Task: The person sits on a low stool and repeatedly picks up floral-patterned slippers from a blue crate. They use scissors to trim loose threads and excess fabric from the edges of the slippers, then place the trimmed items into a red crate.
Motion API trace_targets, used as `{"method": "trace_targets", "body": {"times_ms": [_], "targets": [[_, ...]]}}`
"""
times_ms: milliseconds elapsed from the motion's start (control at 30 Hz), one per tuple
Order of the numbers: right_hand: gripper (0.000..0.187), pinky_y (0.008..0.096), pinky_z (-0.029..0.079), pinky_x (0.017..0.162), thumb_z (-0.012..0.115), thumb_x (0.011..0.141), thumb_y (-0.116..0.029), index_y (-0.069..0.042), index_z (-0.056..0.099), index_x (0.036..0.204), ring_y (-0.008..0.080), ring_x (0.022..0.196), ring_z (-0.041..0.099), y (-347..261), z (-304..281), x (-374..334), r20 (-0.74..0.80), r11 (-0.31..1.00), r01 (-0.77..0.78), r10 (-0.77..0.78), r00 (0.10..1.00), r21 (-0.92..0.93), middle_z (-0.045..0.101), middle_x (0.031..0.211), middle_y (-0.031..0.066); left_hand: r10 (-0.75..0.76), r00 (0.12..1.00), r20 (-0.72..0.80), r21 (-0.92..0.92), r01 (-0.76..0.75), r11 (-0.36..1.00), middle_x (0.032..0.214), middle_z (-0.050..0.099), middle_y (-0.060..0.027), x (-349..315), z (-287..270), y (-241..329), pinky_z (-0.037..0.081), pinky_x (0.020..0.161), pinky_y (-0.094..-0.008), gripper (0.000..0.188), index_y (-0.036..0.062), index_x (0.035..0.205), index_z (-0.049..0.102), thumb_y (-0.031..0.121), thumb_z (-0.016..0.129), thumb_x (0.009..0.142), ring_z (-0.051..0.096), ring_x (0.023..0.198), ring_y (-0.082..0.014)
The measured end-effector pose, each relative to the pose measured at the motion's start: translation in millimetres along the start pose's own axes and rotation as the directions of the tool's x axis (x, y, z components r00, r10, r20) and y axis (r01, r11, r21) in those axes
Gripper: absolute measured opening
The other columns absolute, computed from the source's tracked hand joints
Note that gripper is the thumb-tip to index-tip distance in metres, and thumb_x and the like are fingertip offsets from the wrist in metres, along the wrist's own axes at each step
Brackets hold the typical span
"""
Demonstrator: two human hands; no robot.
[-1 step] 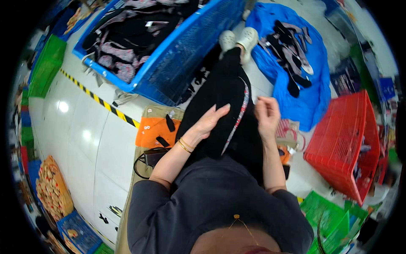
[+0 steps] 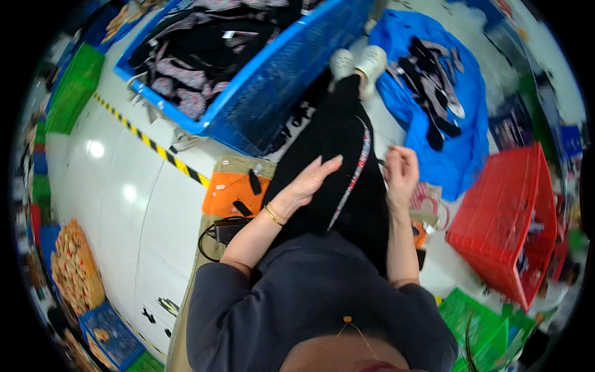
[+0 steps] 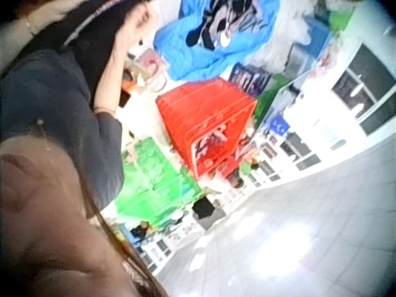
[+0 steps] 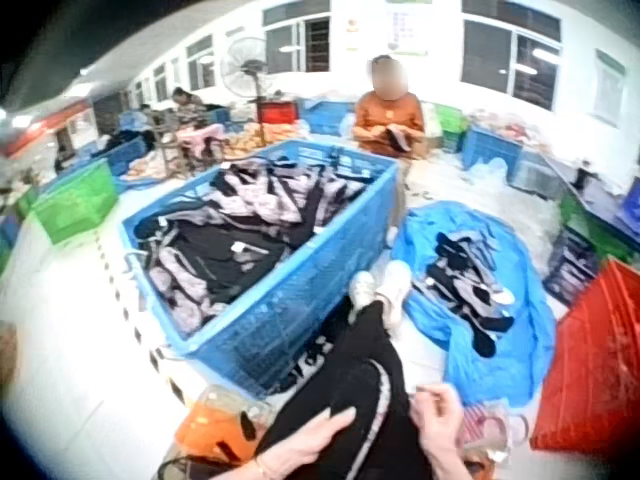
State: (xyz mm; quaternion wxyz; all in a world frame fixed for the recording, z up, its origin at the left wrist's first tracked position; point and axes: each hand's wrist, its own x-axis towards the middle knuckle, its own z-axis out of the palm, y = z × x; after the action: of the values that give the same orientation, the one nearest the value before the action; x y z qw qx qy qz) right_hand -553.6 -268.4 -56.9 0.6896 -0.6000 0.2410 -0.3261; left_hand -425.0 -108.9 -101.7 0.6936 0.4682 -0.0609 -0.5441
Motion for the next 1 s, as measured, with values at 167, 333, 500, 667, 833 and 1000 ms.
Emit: {"method": "trace_targets", "body": {"times_ms": [167, 333, 500, 667, 833, 1000], "targets": [[0.065, 0.0257, 0.044, 0.088, 0.073, 0.081, -0.008, -0.001, 0.036, 0.134, 0.0163, 0.095, 0.055, 5.4, 35.1, -8.9, 0.331, 0.991, 0.016, 0.029, 0.943, -0.133, 0.056, 0.112, 0.0096, 0.239, 0.968, -0.071, -0.301, -0.25, 0.92, 0.138, 0.046, -0.004, -8.4, 19.9, 52.1, 0.038, 0.105, -0.032, 0.054, 0.0086, 0.144, 0.032, 0.026, 0.054, 0.098, 0.046, 0.123, -0.014], [0.054, 0.0278, 0.042, 0.095, 0.077, 0.079, -0.012, 0.0, 0.05, 0.124, 0.0142, 0.106, 0.054, 29.3, 44.8, 13.4, 0.083, 0.953, -0.302, 0.303, 0.949, -0.025, 0.057, 0.116, 0.006, 0.409, 0.891, 0.195, 0.125, -0.436, 0.891, 0.142, 0.039, -0.0098, -6.8, -3.5, 92.7, 0.039, 0.104, -0.0328, 0.062, 0.0056, 0.146, 0.028, 0.021, 0.059, 0.095, 0.044, 0.125, -0.0179], [0.034, 0.0219, 0.046, 0.052, 0.052, 0.098, -0.03, 0.0, 0.057, 0.112, 0.0206, 0.092, 0.066, 9.7, -41.2, 160.1, -0.27, 0.884, -0.027, 0.172, 0.948, 0.468, 0.066, 0.104, 0.0161, 0.749, 0.628, 0.21, 0.977, -0.119, -0.175, 0.109, 0.064, -0.0118, -2.0, -117.9, 271.6, 0.049, 0.089, -0.0357, 0.029, 0.006, 0.114, 0.064, 0.019, 0.061, 0.088, 0.062, 0.099, -0.027], [0.031, 0.0152, 0.032, 0.036, 0.048, 0.099, -0.02, 0.002, 0.055, 0.121, 0.0251, 0.114, 0.061, 60.7, -46.5, 164.6, -0.068, 0.831, -0.248, 0.323, 0.944, 0.499, 0.055, 0.128, 0.0263, 0.541, 0.822, -0.176, 0.9, 0.357, -0.249, 0.101, 0.069, -0.0174, 48.7, -304.8, 348.8, 0.051, 0.088, -0.0406, 0.035, 0.0056, 0.109, 0.067, 0.028, 0.062, 0.082, 0.065, 0.097, -0.0346], [0.022, 0.0152, 0.034, 0.035, 0.057, 0.093, -0.008, 0.0, 0.055, 0.114, 0.0123, 0.078, 0.065, 97.6, -37.5, 118.2, -0.053, 0.761, -0.333, 0.432, 0.9, 0.556, 0.065, 0.101, 0.0142, 0.337, 0.921, -0.197, 0.831, 0.339, -0.44, 0.103, 0.068, -0.0167, 80.3, -299.2, 332.6, 0.051, 0.084, -0.0435, 0.046, 0.0065, 0.106, 0.066, 0.041, 0.072, 0.076, 0.064, 0.101, -0.0337], [0.019, 0.0159, 0.032, 0.036, 0.056, 0.094, -0.008, -0.001, 0.054, 0.112, 0.0074, 0.062, 0.053, 91.2, -38.2, 98.0, -0.087, 0.754, -0.335, 0.458, 0.885, 0.565, 0.059, 0.084, 0.006, 0.44, 0.875, -0.2, 0.647, 0.455, -0.611, 0.1, 0.067, -0.0147, 71.8, -295.0, 313.7, 0.051, 0.083, -0.0454, 0.05, 0.0117, 0.109, 0.063, 0.04, 0.077, 0.07, 0.064, 0.103, -0.032]]}}
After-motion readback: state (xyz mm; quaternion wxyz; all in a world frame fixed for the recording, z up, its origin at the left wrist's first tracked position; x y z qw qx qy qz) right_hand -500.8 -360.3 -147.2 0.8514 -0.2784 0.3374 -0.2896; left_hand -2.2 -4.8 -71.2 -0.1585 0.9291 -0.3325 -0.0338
